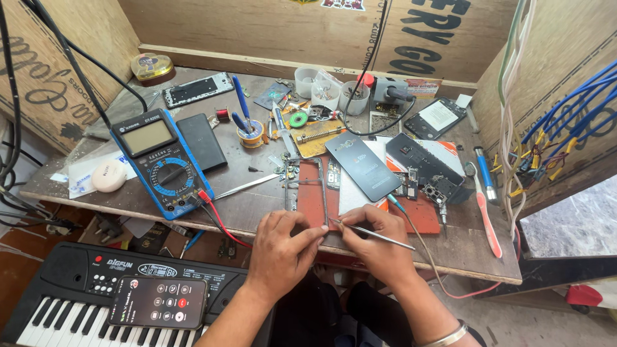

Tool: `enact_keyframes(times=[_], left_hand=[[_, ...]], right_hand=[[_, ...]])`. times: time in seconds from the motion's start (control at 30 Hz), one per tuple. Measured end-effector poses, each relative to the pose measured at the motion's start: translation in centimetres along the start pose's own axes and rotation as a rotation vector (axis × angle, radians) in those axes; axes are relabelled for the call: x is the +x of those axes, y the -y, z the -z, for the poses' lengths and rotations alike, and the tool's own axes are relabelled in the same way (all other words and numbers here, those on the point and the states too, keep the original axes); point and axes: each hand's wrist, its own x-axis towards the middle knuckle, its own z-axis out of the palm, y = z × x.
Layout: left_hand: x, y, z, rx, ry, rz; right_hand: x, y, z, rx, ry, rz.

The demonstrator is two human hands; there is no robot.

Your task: The person works at a cluttered repair bench on a disassembled smartphone, using tweezers and a metal pry tool to peel old adhesive and residue from the phone's frame. They hold the frame steady with one hand while scraping and picking along its edges, occasionally repositioning the frame on the mat.

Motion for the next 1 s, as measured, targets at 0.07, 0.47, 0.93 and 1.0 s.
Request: enact_keyframes(times=[0.07, 0.47, 0.93, 1.0], left_hand=[[0.0, 0.0, 0.0, -0.005, 0.012, 0.007], [-0.3, 0.2, -0.3, 0.008, -0.012, -0.011], [-0.5, 0.4, -0.4, 0.016, -0.001, -0.018], [-0.4, 0.4, -0.5, 0.017, -0.002, -0.019]], right_hand=[[0.1, -0.1, -0.2, -0.027, -0.020, -0.022], [-0.2, 0.5, -0.2, -0.007, -0.020, 0.035], [0.2, 0.9, -1.0, -0.059, -0.067, -0.063], [0.3, 0.9, -0.9, -0.069, -0.059, -0.058]])
